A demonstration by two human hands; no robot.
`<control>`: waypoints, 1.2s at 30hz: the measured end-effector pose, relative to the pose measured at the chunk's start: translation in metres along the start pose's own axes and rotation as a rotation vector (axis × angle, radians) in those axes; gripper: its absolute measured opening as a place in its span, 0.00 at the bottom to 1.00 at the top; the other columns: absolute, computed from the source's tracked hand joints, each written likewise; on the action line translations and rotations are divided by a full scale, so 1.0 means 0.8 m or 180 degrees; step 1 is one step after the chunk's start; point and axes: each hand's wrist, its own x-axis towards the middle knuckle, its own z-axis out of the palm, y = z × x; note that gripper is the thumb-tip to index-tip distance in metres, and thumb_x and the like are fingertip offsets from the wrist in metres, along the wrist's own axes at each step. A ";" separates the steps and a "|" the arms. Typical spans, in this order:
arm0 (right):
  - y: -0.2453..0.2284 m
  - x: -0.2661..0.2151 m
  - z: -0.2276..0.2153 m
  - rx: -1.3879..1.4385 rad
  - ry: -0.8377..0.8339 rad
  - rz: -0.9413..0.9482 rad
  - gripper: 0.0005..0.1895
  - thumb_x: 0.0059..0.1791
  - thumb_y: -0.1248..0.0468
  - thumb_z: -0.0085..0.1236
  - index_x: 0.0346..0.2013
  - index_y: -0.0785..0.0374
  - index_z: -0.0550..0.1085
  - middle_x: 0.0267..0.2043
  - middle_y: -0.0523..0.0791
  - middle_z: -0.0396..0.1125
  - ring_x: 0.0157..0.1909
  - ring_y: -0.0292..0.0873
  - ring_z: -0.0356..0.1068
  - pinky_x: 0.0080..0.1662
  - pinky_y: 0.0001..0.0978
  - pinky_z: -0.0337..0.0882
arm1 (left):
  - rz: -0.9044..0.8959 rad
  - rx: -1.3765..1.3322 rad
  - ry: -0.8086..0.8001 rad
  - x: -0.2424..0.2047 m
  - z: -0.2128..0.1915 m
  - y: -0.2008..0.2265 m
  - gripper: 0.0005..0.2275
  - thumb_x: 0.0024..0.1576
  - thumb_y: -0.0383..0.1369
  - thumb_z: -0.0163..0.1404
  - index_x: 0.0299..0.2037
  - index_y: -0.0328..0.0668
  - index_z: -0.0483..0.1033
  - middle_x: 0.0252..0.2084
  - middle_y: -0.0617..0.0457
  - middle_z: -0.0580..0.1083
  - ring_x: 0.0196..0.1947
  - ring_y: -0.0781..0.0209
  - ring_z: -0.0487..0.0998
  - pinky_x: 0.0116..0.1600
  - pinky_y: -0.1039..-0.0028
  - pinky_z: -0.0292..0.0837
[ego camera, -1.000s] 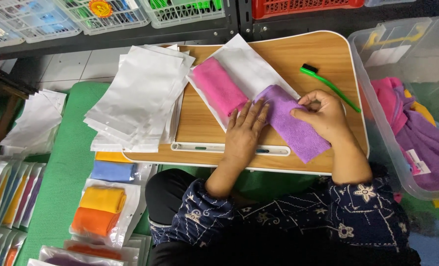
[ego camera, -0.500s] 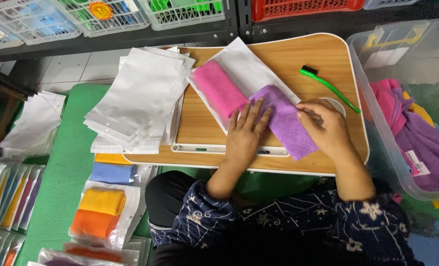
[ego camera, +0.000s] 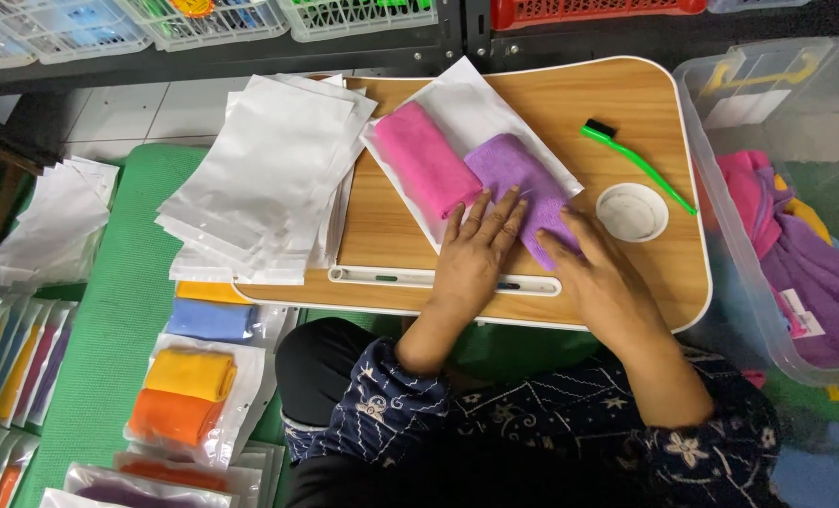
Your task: The person brushes a pink towel with a green brush, folds it, and places it into a white plastic bag. They then repeat the process with a purple towel, folding and bagging it alongside the pink one.
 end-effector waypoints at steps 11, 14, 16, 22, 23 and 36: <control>-0.024 -0.008 0.002 -0.0681 0.0060 0.0594 0.19 0.40 0.64 0.47 0.46 0.54 0.66 0.46 0.47 0.56 0.44 0.46 0.60 0.39 0.34 0.65 | 0.0068 -0.0141 0.0192 -0.002 -0.006 0.002 0.19 0.53 0.28 0.36 0.56 0.52 0.53 0.60 0.57 0.52 0.59 0.54 0.54 0.59 0.61 0.50; -0.032 -0.010 -0.003 -0.0427 0.0071 0.0673 0.20 0.41 0.67 0.45 0.47 0.57 0.65 0.47 0.50 0.56 0.42 0.46 0.63 0.38 0.32 0.67 | 0.0178 -0.0270 0.0277 -0.002 -0.005 0.001 0.19 0.53 0.28 0.36 0.56 0.52 0.53 0.59 0.57 0.53 0.59 0.54 0.54 0.59 0.61 0.50; -0.035 -0.007 -0.003 -0.0294 0.0064 0.0710 0.19 0.41 0.69 0.44 0.48 0.58 0.65 0.48 0.51 0.55 0.42 0.47 0.64 0.37 0.33 0.68 | 0.0204 -0.0346 0.0300 -0.003 -0.004 0.001 0.19 0.53 0.28 0.36 0.56 0.52 0.53 0.60 0.57 0.52 0.60 0.53 0.53 0.59 0.60 0.50; -0.036 0.018 0.007 -0.0439 0.0077 0.0573 0.18 0.41 0.71 0.46 0.45 0.65 0.65 0.48 0.55 0.55 0.41 0.50 0.65 0.39 0.31 0.69 | 0.0202 -0.0228 0.0325 -0.003 -0.005 0.000 0.20 0.52 0.28 0.38 0.56 0.51 0.53 0.60 0.57 0.52 0.59 0.53 0.54 0.59 0.60 0.51; -0.037 0.017 0.008 -0.0513 0.0062 0.0495 0.18 0.41 0.71 0.44 0.46 0.64 0.64 0.49 0.56 0.53 0.43 0.50 0.64 0.41 0.32 0.68 | 0.0194 -0.0214 0.0384 -0.003 -0.007 0.000 0.20 0.52 0.28 0.38 0.56 0.50 0.54 0.59 0.56 0.53 0.59 0.53 0.55 0.59 0.60 0.51; -0.018 0.041 0.055 -0.1163 -0.0320 0.0295 0.21 0.37 0.65 0.38 0.44 0.68 0.64 0.38 0.49 0.57 0.37 0.42 0.65 0.38 0.24 0.66 | 0.0216 -0.0306 0.0690 -0.003 0.003 -0.003 0.19 0.52 0.28 0.37 0.55 0.51 0.56 0.57 0.57 0.57 0.58 0.54 0.57 0.58 0.62 0.53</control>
